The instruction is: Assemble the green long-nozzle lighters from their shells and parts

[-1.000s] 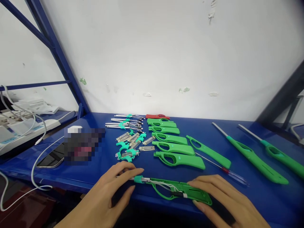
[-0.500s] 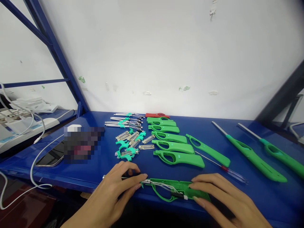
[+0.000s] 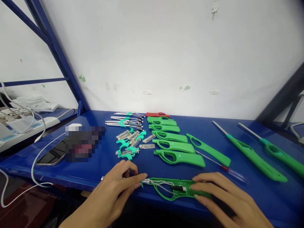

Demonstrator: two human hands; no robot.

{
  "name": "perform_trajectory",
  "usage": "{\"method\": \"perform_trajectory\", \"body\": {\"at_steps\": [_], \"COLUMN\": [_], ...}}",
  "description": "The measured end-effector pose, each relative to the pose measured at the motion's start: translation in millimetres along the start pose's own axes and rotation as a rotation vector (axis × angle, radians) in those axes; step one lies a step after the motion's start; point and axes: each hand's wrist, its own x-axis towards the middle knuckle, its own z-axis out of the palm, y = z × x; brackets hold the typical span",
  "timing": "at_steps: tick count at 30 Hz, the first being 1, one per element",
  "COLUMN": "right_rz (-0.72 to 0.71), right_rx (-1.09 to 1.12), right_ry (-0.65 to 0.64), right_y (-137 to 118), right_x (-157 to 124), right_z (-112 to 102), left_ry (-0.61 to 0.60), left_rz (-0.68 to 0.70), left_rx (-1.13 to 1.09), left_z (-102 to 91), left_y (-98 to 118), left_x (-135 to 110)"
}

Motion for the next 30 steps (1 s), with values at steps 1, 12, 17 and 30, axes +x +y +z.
{"method": "perform_trajectory", "body": {"at_steps": [1, 12, 17, 30], "right_rz": [-0.004, 0.031, 0.031, 0.042], "right_rx": [0.001, 0.013, 0.019, 0.029], "right_ry": [0.003, 0.009, 0.010, 0.008], "right_y": [0.1, -0.1, -1.7, -3.7], "right_x": [-0.5, -1.1, 0.7, 1.6], "right_z": [-0.2, 0.7, 0.0, -2.2], "left_ry": [0.012, 0.093, 0.054, -0.038], "left_rz": [0.009, 0.055, 0.084, 0.015], "left_rx": [-0.005, -0.090, -0.012, -0.037], "left_z": [0.3, 6.1, 4.9, -0.1], "left_y": [0.1, -1.0, -0.9, 9.8], "left_x": [1.2, 2.6, 1.9, 2.0]}}
